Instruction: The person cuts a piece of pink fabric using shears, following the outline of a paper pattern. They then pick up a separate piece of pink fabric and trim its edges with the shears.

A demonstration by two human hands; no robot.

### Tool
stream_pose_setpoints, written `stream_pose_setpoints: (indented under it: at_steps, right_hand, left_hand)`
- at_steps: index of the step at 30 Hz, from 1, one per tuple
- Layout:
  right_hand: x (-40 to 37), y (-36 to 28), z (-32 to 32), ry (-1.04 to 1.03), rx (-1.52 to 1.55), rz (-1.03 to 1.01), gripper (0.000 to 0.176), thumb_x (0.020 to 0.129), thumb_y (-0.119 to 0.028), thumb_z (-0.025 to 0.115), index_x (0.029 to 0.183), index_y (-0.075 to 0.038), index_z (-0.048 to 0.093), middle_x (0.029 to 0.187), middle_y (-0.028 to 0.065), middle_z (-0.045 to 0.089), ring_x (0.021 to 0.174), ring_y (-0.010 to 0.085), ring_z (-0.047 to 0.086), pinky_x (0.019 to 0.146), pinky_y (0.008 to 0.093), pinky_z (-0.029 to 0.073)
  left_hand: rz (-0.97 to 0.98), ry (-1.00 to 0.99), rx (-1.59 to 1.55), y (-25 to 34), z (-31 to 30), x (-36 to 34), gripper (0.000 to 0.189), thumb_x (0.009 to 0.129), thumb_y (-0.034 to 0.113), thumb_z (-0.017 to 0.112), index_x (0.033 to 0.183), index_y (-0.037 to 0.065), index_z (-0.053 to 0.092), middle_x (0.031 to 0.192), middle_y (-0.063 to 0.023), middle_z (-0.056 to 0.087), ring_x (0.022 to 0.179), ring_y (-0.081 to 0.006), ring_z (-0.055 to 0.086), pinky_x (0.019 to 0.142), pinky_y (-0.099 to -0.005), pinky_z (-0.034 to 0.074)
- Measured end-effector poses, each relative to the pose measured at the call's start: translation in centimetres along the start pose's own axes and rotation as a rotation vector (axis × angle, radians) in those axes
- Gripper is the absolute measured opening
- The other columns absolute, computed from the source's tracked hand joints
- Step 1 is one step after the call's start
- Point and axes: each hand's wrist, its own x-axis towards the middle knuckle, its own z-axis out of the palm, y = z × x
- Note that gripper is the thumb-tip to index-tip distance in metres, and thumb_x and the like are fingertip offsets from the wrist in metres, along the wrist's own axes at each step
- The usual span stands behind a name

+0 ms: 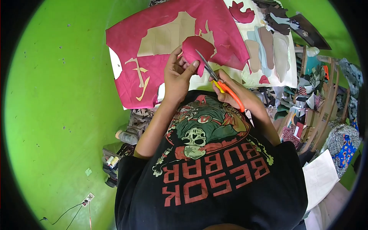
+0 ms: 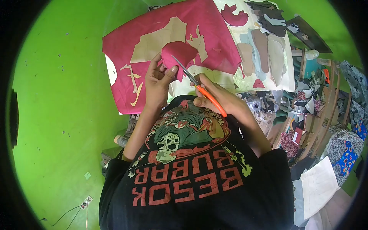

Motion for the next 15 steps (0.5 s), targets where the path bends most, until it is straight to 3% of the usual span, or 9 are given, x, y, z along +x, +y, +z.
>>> stream_pose_setpoints:
  at_steps: [1, 5, 8, 9, 13, 15]
  right_hand:
    - [0.3, 0.2, 0.2, 0.023, 0.025, -0.011, 0.072, 0.093, -0.062, 0.064, 0.128, -0.004, 0.039, 0.095, 0.0029, 0.047, 0.082, 0.0127, 0.044, 0.075, 0.0284, 0.042]
    - [0.9, -0.4, 0.5, 0.076, 0.083, -0.082, 0.077, 0.091, -0.064, 0.065, 0.128, -0.003, 0.037, 0.095, 0.0042, 0.048, 0.083, 0.0131, 0.046, 0.076, 0.0286, 0.043]
    - [1.1, -0.3, 0.5, 0.07, 0.089, -0.072, 0.078, 0.092, -0.064, 0.063, 0.131, -0.002, 0.035, 0.095, 0.0047, 0.049, 0.085, 0.0136, 0.048, 0.079, 0.0287, 0.043]
    - [1.0, 0.1, 0.4, 0.071, 0.089, -0.067, 0.078, 0.093, -0.064, 0.062, 0.131, -0.002, 0.035, 0.095, 0.005, 0.05, 0.086, 0.0139, 0.048, 0.079, 0.0286, 0.043]
    - [0.8, 0.1, 0.5, 0.07, 0.098, -0.025, 0.077, 0.093, -0.065, 0.061, 0.131, -0.003, 0.037, 0.097, 0.0059, 0.052, 0.089, 0.0148, 0.05, 0.081, 0.0289, 0.044]
    - [0.9, 0.0, 0.8, 0.077, 0.106, -0.043, 0.075, 0.094, -0.064, 0.061, 0.131, -0.003, 0.037, 0.096, 0.0062, 0.053, 0.087, 0.0147, 0.051, 0.08, 0.0287, 0.044]
  left_hand:
    - [0.003, 0.009, -0.003, -0.3, -0.1, 0.0, 0.051, 0.093, -0.001, 0.07, 0.139, -0.001, 0.047, 0.112, -0.0103, 0.069, 0.096, -0.0136, 0.066, 0.079, -0.0297, 0.057]
    - [-0.001, 0.085, -0.097, -0.9, -0.6, 0.1, 0.034, 0.092, -0.001, 0.073, 0.122, 0.001, 0.059, 0.105, -0.0082, 0.071, 0.091, -0.0134, 0.068, 0.079, -0.0301, 0.057]
    - [-0.041, 0.153, -0.232, -1.0, -1.1, 0.1, 0.026, 0.092, 0.002, 0.073, 0.115, 0.005, 0.061, 0.106, -0.006, 0.071, 0.09, -0.0149, 0.069, 0.084, -0.0324, 0.058]
    - [-0.038, 0.235, -0.248, -0.9, -0.8, 0.2, 0.022, 0.093, 0.004, 0.073, 0.112, 0.007, 0.063, 0.103, -0.0048, 0.071, 0.086, -0.0154, 0.069, 0.08, -0.0327, 0.057]
    - [-0.09, 0.225, -0.344, -1.0, -1.2, 0.2, 0.017, 0.094, 0.006, 0.072, 0.109, 0.008, 0.065, 0.102, -0.0053, 0.071, 0.087, -0.0164, 0.068, 0.078, -0.0357, 0.057]
    - [-0.116, 0.239, -0.405, -0.7, -0.6, 0.0, 0.011, 0.095, 0.008, 0.071, 0.106, 0.007, 0.066, 0.102, -0.006, 0.07, 0.09, -0.0169, 0.068, 0.083, -0.0379, 0.058]
